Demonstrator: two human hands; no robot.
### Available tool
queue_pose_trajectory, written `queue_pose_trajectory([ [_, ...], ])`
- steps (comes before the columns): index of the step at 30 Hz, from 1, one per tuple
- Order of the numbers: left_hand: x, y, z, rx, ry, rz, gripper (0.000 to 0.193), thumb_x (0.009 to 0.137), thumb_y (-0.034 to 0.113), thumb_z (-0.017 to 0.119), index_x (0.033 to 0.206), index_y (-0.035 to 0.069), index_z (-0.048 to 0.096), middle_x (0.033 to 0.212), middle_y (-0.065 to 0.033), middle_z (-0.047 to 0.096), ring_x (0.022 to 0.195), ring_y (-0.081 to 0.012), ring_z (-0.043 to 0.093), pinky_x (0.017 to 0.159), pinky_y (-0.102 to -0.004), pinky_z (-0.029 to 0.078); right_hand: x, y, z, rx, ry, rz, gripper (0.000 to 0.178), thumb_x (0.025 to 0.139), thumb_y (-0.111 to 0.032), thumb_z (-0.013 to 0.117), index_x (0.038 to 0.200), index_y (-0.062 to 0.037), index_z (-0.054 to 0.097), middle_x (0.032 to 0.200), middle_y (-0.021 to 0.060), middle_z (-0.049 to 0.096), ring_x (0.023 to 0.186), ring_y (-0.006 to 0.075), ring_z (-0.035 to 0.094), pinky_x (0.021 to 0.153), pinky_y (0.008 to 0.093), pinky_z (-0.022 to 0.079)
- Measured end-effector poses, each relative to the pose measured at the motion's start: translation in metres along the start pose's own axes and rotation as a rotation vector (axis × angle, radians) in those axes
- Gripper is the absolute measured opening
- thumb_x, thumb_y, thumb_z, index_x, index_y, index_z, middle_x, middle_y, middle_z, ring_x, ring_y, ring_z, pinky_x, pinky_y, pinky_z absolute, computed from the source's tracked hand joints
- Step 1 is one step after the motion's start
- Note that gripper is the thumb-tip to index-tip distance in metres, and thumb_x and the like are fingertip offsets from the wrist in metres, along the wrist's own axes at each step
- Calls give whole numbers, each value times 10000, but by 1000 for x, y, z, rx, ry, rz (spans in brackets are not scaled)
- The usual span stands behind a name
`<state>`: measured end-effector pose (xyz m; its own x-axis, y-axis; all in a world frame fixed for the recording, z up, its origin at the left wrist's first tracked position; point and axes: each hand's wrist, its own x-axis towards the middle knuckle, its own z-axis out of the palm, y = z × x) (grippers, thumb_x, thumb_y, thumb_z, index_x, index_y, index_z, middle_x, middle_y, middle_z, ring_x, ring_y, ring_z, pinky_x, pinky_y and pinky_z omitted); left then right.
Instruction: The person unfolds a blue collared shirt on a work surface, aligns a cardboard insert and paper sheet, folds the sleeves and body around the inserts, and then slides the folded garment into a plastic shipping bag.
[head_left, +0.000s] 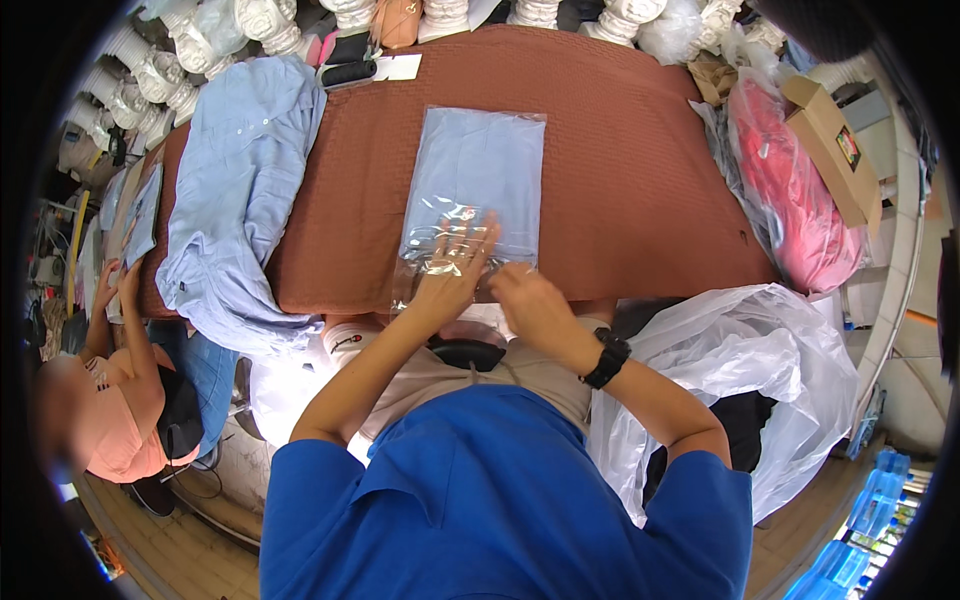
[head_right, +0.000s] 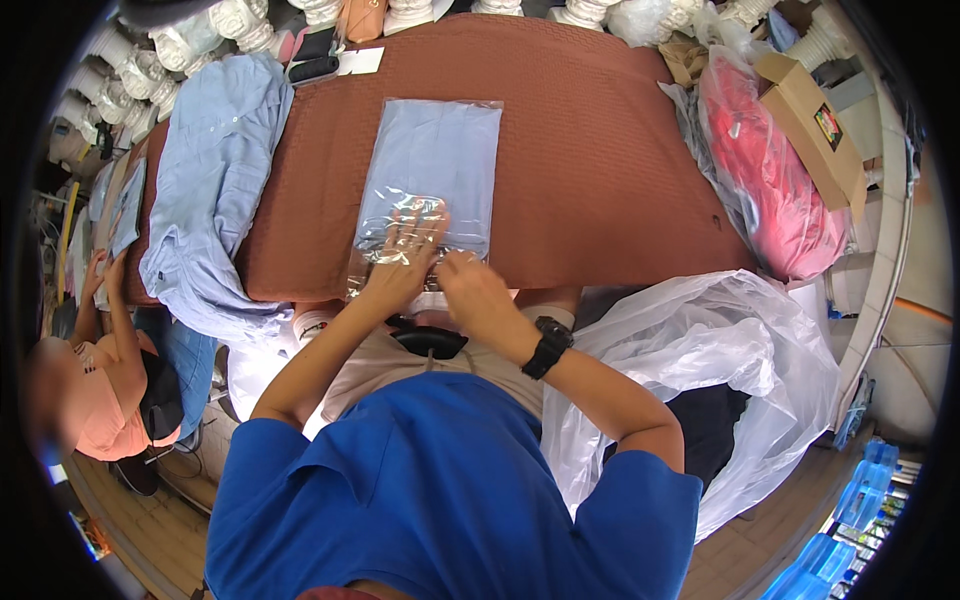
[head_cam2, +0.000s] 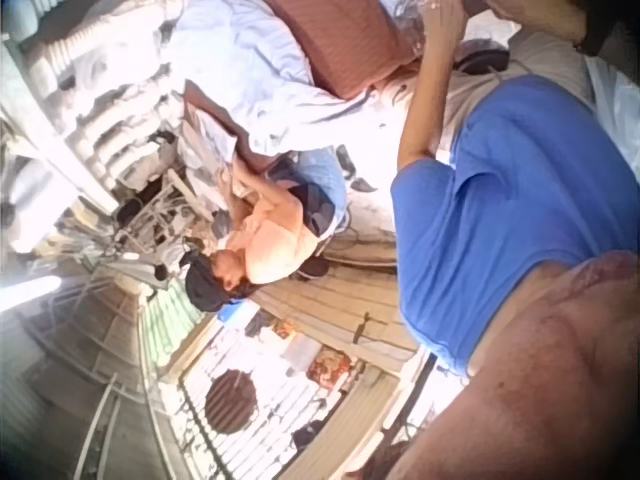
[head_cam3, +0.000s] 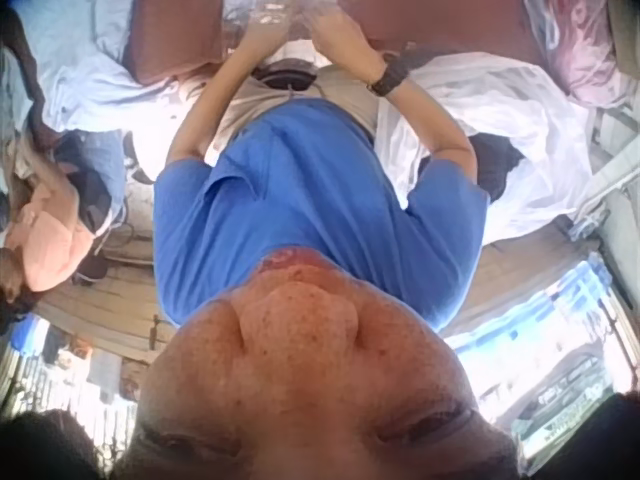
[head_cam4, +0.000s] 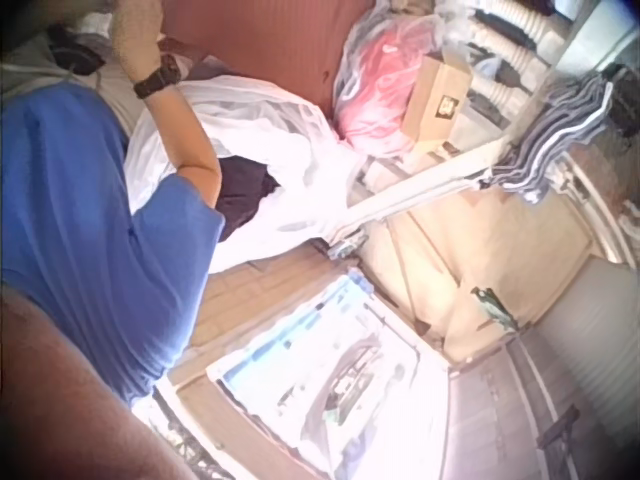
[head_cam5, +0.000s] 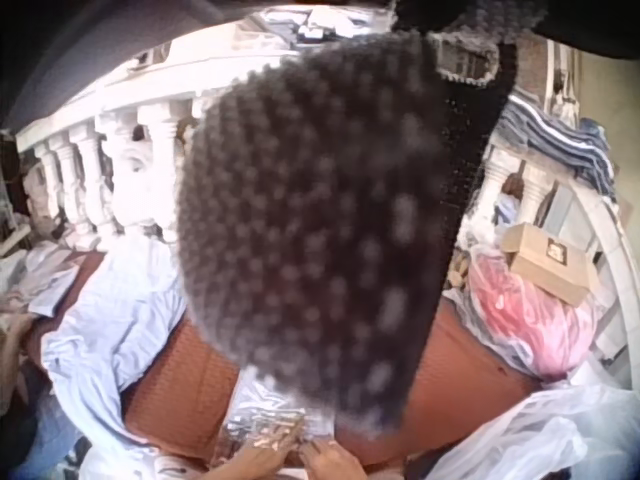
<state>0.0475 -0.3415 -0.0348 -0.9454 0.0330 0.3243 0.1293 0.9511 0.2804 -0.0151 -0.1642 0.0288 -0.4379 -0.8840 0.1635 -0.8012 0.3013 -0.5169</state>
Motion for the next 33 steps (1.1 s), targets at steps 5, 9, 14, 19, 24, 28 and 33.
queue_pose_trajectory([
  [5,-22,-9,-21,97,27,-240,695,939,141,586,1566,69,296,1646,-168,205,1495,-475,169,1213,-564,175,-16,-16,35,-295,-33,-126,399,857,-141,658,1191,58,571,1253,200,542,1112,334,538,964,396,470],
  [9,-41,-12,-18,97,51,-248,667,927,115,579,1543,46,333,1644,-163,218,1504,-435,180,1213,-565,174,-16,-15,40,-247,-24,-140,464,835,-157,709,1229,39,562,1269,203,543,1108,342,545,931,419,484],
  [14,-20,-3,-21,186,-68,-26,728,867,139,604,1543,68,343,1644,-136,238,1530,-316,191,1229,-531,173,-15,-24,38,-248,-135,-60,454,832,-159,708,1218,33,567,1301,201,535,1143,344,533,977,424,453],
  [19,-1,-13,-9,65,-2,22,706,879,95,608,1531,57,340,1623,-133,288,1505,-332,256,1219,-515,216,-16,-28,39,-331,13,-75,483,871,-273,670,1223,41,568,1338,210,532,1221,358,499,1049,449,396],
  [24,9,-21,-2,-32,48,-6,680,895,156,633,1523,98,379,1604,-122,322,1473,-321,307,1197,-500,259,-21,-22,48,-297,-1,-54,544,882,-336,681,1259,36,553,1362,214,515,1244,370,477,1054,465,397],
  [28,13,-15,2,30,98,-48,540,865,128,651,1384,78,511,1437,-124,466,1289,-331,460,1047,-479,377,-20,-21,45,-297,-31,-75,620,863,-389,702,1282,39,541,1382,221,499,1250,375,469,1054,476,396],
  [33,21,-15,6,-27,31,-54,337,865,88,618,1198,62,583,1233,-125,531,1127,-335,510,919,-496,402,-20,-26,36,-289,-28,-49,689,820,-435,739,1282,35,541,1375,219,501,1245,374,472,1042,474,403],
])
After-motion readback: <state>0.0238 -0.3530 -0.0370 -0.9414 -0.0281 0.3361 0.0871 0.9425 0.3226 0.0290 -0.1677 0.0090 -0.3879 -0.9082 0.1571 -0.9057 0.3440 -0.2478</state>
